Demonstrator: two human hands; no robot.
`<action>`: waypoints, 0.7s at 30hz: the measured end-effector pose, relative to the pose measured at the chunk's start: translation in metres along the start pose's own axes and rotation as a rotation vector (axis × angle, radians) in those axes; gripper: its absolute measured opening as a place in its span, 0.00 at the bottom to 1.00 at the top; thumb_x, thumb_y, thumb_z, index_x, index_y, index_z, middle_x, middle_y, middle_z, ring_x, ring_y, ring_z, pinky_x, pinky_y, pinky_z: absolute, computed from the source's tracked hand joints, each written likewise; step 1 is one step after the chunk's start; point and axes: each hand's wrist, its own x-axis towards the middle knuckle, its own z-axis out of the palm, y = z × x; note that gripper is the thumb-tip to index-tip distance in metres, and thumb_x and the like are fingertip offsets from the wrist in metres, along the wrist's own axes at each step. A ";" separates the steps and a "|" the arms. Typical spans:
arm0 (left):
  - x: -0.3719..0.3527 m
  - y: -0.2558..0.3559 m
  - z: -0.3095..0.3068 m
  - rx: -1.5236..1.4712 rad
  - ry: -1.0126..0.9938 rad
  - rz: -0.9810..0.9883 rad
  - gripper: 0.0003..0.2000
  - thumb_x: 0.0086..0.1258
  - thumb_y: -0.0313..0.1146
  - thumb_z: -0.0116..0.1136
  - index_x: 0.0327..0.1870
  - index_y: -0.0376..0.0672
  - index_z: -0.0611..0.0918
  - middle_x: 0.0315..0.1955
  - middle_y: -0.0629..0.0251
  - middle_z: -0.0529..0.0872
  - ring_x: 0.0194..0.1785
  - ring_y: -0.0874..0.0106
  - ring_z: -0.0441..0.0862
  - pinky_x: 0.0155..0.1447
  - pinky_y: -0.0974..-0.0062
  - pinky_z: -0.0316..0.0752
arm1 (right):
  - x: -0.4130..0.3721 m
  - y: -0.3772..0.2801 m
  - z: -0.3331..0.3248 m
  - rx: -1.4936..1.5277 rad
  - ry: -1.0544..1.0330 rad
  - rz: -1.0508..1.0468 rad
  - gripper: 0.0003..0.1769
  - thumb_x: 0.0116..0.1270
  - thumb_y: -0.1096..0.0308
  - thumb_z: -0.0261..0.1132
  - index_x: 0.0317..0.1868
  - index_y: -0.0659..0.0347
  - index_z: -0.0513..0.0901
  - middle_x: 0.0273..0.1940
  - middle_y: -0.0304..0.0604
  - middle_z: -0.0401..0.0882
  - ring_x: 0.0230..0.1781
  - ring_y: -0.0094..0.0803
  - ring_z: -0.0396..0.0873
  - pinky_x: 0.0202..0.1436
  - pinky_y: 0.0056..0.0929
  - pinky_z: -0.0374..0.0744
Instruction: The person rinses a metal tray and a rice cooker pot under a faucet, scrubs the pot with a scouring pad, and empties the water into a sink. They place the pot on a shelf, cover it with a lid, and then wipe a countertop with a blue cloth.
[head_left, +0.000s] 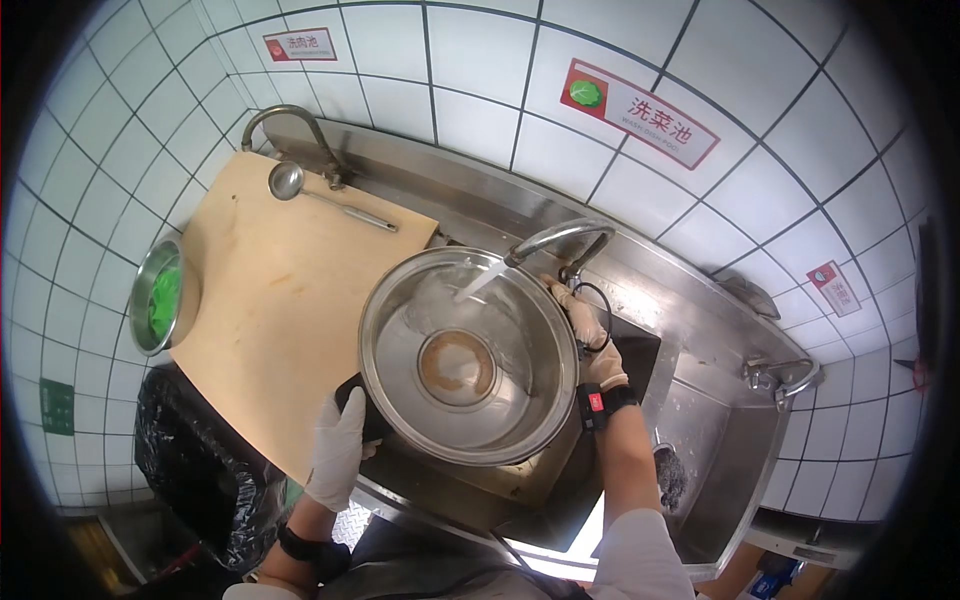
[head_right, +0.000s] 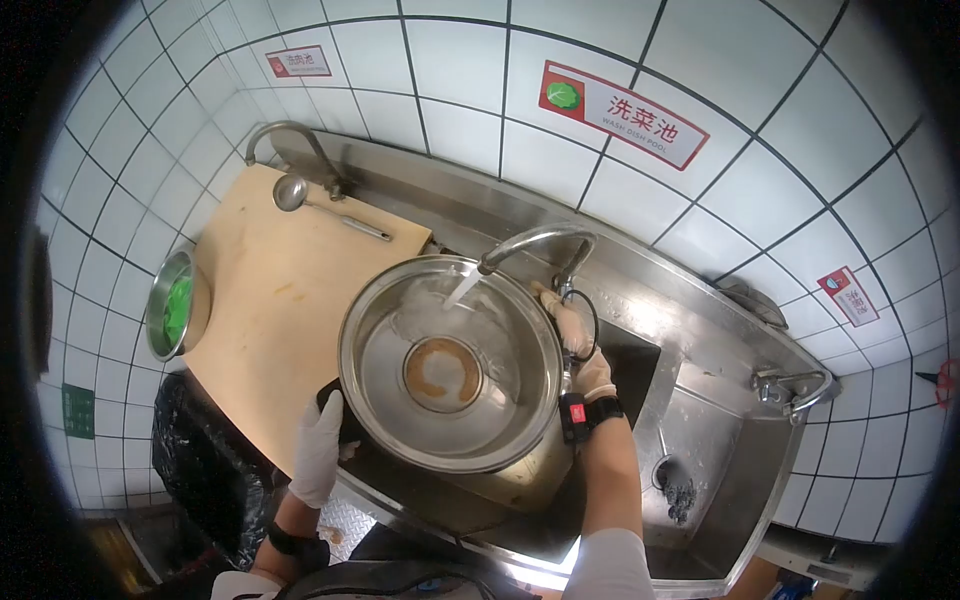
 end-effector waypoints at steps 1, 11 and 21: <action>-0.001 -0.001 0.001 -0.003 0.004 0.001 0.18 0.76 0.46 0.46 0.58 0.45 0.74 0.34 0.73 0.81 0.26 0.86 0.75 0.23 0.89 0.71 | 0.001 0.000 0.000 -0.001 -0.007 -0.014 0.25 0.66 0.77 0.54 0.65 0.66 0.68 0.63 0.48 0.71 0.64 0.35 0.68 0.68 0.28 0.64; 0.006 -0.026 -0.006 -0.081 -0.106 0.013 0.22 0.73 0.47 0.51 0.58 0.39 0.71 0.40 0.67 0.81 0.34 0.79 0.80 0.30 0.82 0.78 | -0.029 0.046 -0.008 0.413 0.204 0.438 0.24 0.75 0.60 0.53 0.64 0.65 0.71 0.57 0.40 0.77 0.52 0.24 0.75 0.59 0.22 0.71; 0.029 -0.062 0.009 -0.011 -0.155 -0.108 0.20 0.68 0.42 0.59 0.55 0.41 0.73 0.34 0.67 0.82 0.30 0.80 0.80 0.28 0.82 0.77 | -0.080 0.057 -0.067 -0.866 -0.044 0.207 0.23 0.62 0.76 0.54 0.59 0.65 0.73 0.56 0.54 0.76 0.58 0.47 0.73 0.61 0.36 0.72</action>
